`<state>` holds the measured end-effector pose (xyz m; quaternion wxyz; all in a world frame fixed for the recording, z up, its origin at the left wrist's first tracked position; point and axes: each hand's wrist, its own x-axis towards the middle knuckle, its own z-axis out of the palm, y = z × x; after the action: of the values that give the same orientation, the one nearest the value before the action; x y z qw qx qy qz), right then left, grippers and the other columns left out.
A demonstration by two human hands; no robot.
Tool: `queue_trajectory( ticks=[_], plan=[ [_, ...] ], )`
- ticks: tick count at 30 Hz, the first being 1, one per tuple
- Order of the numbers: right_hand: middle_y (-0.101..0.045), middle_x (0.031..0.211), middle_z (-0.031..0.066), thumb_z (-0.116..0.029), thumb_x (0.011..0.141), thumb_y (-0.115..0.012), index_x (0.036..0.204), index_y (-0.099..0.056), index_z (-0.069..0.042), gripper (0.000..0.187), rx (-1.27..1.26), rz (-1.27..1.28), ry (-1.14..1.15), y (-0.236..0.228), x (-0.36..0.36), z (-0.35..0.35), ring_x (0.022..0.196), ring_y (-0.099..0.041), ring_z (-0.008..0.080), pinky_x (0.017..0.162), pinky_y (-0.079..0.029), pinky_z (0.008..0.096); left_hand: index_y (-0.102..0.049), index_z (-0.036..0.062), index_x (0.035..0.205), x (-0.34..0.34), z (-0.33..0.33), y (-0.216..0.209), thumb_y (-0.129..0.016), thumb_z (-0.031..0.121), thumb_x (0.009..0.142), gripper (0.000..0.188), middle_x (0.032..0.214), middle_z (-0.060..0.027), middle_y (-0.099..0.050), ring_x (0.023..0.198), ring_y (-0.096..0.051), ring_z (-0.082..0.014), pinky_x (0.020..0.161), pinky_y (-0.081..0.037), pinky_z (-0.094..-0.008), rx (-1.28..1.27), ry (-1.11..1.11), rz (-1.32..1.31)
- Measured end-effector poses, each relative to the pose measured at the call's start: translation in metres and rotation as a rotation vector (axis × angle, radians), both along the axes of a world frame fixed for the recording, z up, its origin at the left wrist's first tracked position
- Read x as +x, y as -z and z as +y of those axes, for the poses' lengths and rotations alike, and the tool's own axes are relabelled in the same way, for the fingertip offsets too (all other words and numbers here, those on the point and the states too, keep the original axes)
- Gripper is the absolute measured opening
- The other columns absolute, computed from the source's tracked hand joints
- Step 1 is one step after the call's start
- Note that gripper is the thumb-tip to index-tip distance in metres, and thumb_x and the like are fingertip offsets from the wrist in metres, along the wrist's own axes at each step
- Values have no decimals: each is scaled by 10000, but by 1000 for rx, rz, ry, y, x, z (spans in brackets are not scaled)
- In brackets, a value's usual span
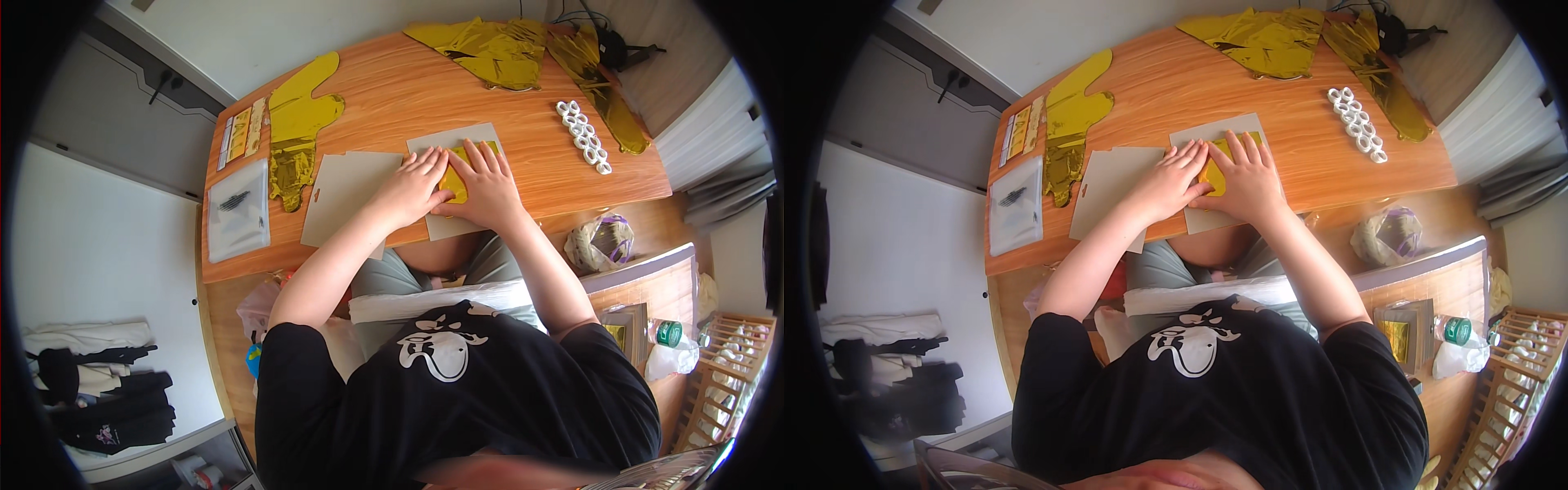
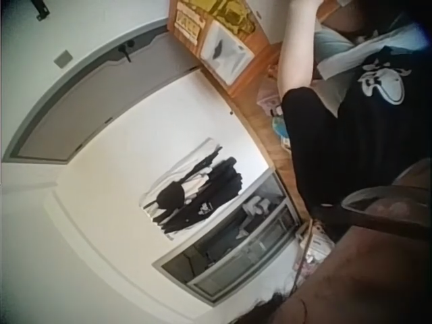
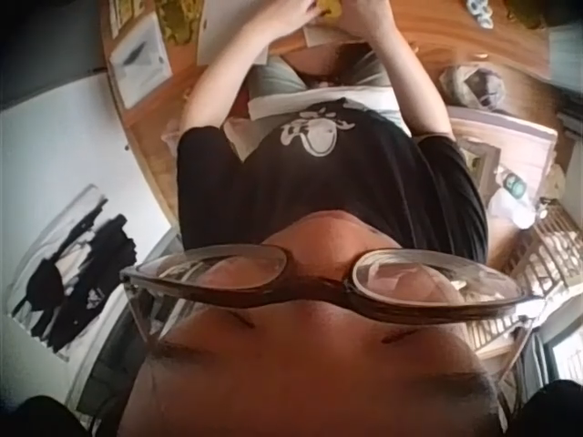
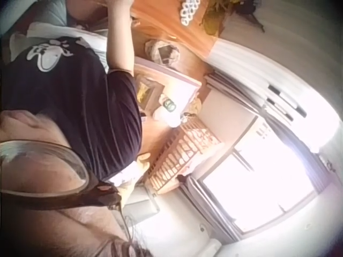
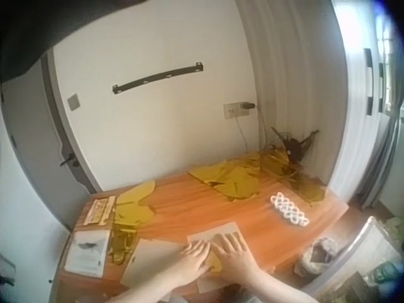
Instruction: Folding gold foil sheets and placing them into plastic packaging sleeves with cardboard backings.
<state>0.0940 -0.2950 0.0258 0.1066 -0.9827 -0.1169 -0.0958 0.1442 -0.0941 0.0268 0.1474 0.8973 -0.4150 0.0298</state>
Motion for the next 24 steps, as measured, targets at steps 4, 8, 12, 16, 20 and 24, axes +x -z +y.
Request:
queue_trajectory(
  ticks=[4, 8, 12, 16, 20, 24],
  plan=[
    [-388, 1620, 157, -763, 700, -739, 1609, -339, -174, 1155, 90, -20, -8, -4, -4, 0, 1517, -321, 373, 1261, -193, 490, -384, -23, 1534, 0, 1, -6, -622, 457, 987, 765, 1585, -233, -404, 1502, -352, -358, 1228, -299, -521, 92, 2, -3],
    [-366, 1626, 188, -684, 762, -756, 1630, -242, -97, 1167, 283, 20, -31, -8, -5, -6, 1523, -309, 369, 1261, -199, 470, -433, -33, 1499, 1, 5, -2, -676, 515, 928, 828, 1565, -236, -432, 1485, -382, -359, 1227, -306, -520, 84, 40, -61],
    [-292, 1665, 183, -412, 1037, -588, 1630, -205, -62, 788, 1275, 176, -97, 10, 7, -26, 1531, -306, 301, 1249, -245, 417, -413, -26, 1518, -1, -2, -8, -705, 569, 884, 917, 1603, -239, -371, 1519, -319, -356, 1248, -256, -531, 59, -10, 51],
    [-396, 1599, 158, -172, 1083, -511, 1557, -369, -35, 513, 1667, 488, -18, -22, 13, -51, 1470, -388, 234, 1196, -340, 352, -404, -22, 1526, -1, 4, -5, -692, 605, 881, 944, 1611, -228, -367, 1526, -307, -341, 1248, -244, -542, 95, -9, 9],
    [-574, 1445, 147, -221, 1039, -577, 1403, -571, -68, 395, 687, 242, -151, -31, 21, -54, 1415, -478, 290, 1177, -367, 393, -395, -11, 1535, -1, 3, -12, -686, 616, 881, 952, 1616, -211, -368, 1528, -309, -320, 1251, -232, -545, 132, -15, 29],
    [-488, 1551, 127, -423, 1002, -592, 1495, -506, -145, 573, 97, -71, -413, -17, 26, -37, 1473, -398, 345, 1220, -291, 534, -329, 6, 1576, -4, -2, -18, -659, 649, 888, 997, 1642, -194, -330, 1550, -267, -294, 1265, -181, -542, 180, -32, 61]
  ],
)
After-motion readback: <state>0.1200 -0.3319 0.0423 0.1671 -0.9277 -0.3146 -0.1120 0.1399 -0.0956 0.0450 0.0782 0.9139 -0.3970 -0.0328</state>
